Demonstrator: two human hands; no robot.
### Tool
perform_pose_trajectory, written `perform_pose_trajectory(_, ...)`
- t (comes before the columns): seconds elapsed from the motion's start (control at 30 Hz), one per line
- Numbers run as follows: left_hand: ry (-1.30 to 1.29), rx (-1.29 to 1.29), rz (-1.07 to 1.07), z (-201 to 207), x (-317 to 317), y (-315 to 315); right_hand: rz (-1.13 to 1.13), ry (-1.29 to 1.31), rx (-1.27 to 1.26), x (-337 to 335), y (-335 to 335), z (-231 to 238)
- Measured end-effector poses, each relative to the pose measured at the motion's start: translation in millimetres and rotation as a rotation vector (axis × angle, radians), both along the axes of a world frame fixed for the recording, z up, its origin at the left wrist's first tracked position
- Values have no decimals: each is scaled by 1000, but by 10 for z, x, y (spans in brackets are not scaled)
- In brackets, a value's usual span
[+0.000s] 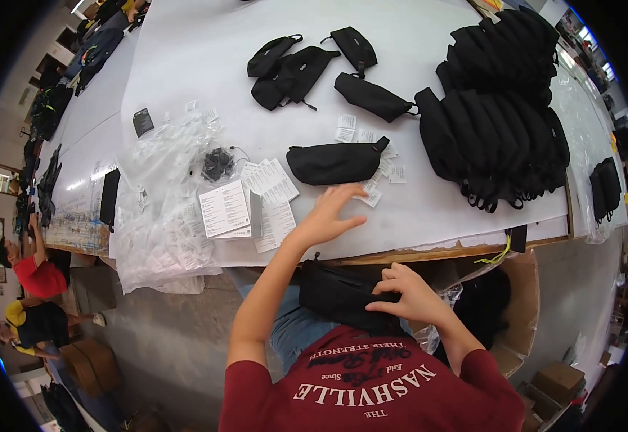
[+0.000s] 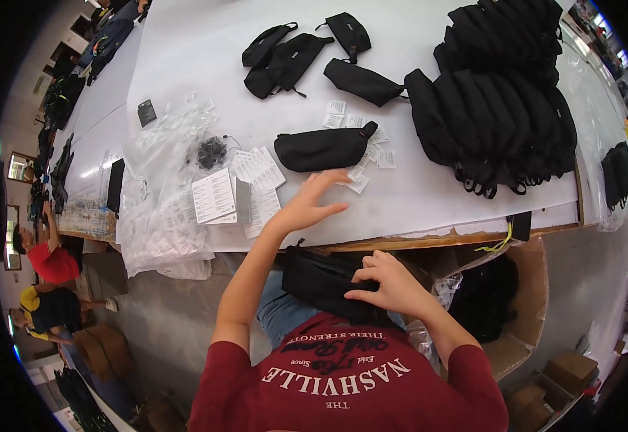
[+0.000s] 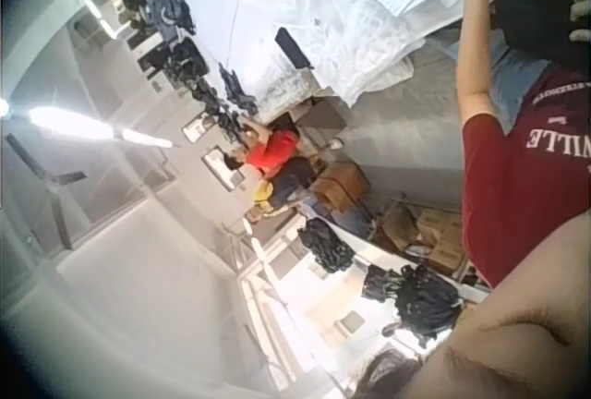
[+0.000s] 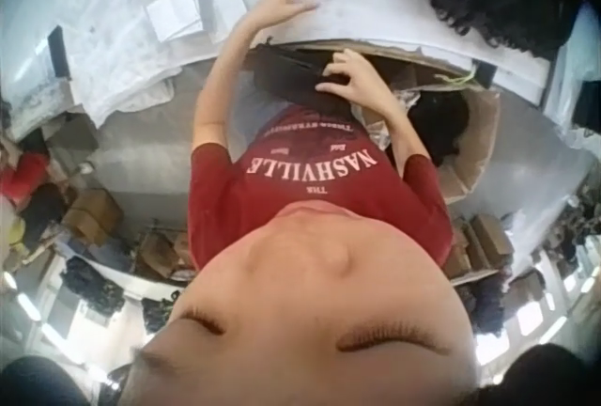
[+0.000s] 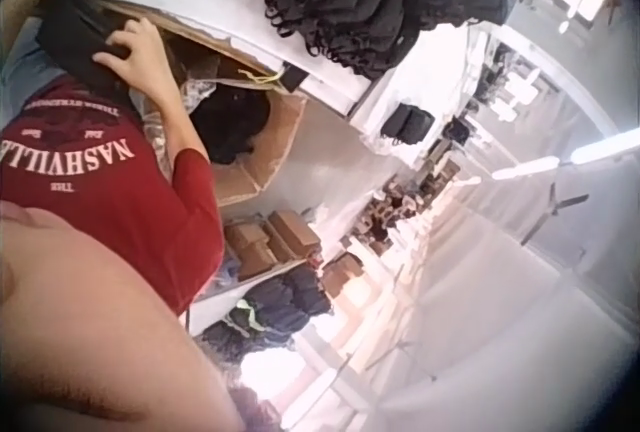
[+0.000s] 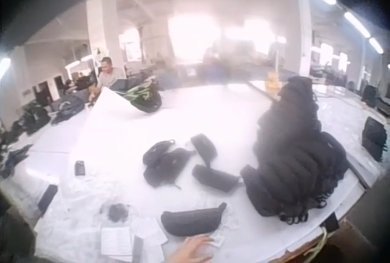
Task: The person is assembling and organizing black gear pouches, attaching tags and checking zipper components at a workstation.
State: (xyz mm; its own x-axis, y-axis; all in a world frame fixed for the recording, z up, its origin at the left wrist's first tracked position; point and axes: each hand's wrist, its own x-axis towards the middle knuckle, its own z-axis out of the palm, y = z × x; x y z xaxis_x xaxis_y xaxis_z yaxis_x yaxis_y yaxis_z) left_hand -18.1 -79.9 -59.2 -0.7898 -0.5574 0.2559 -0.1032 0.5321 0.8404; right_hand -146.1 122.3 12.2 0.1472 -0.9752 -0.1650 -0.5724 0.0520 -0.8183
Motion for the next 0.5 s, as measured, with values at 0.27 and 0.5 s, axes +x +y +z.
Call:
perform_pose_trajectory(0.27,-108,-389,211,-236,-364,-179,-49,-25,52,-305,63,139)
perform_pose_trajectory(0.5,-53,-100,390,165,-126,-208,-253,129,-94,-401,-96,173)
